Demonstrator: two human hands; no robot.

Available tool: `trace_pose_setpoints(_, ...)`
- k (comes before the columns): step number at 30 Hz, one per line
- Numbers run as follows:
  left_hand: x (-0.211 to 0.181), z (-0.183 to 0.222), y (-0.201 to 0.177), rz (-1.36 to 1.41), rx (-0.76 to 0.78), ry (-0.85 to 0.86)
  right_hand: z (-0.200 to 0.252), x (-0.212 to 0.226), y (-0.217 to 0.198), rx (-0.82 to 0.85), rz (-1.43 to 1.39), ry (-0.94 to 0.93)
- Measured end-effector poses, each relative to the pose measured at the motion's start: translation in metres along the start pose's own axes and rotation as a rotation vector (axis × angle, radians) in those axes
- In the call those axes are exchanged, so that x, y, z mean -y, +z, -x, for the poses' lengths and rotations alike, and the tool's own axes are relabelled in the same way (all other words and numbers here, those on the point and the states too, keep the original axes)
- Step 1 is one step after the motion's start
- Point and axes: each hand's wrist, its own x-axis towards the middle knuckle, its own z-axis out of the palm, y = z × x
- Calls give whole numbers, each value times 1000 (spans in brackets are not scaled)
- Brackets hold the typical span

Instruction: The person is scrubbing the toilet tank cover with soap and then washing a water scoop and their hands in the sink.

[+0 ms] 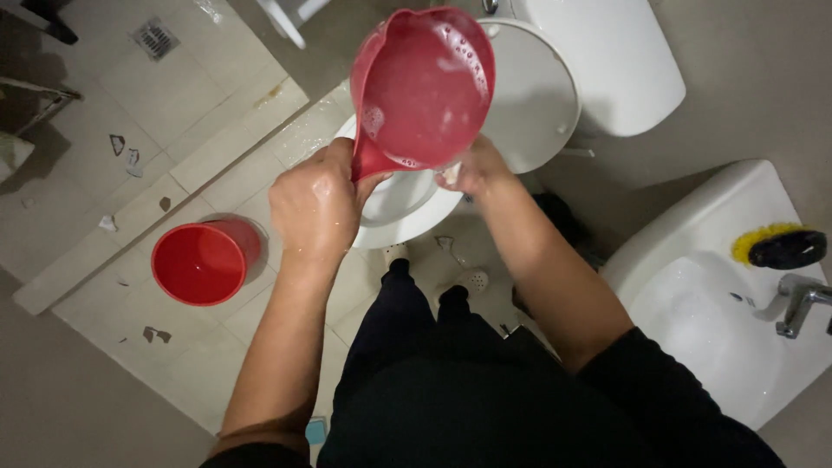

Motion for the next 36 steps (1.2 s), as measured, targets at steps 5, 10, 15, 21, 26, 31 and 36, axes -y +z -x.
trace_pose_setpoints(5,4,14,6,-34,14,73,16,-4,30,-148,-125,222)
trace_pose_setpoints(10,3,25,4,-55,-24,73,31,-5,42,-95,-62,231)
trace_pose_setpoints(15,0,30,-4,-75,-55,99,47,-2,47,-157,-143,253)
trace_pose_setpoints(21,-2,38,-8,-86,-62,90,42,-12,42,74,-226,157)
trace_pose_setpoints(26,-4,43,-9,-70,-9,23,26,-20,38,272,-287,85)
trace_pose_setpoints(31,-1,49,-9,-51,-42,41,-5,-41,19,462,-359,23)
trace_pose_setpoints(36,-1,50,-11,-66,-90,76,55,-18,74,-177,-154,122)
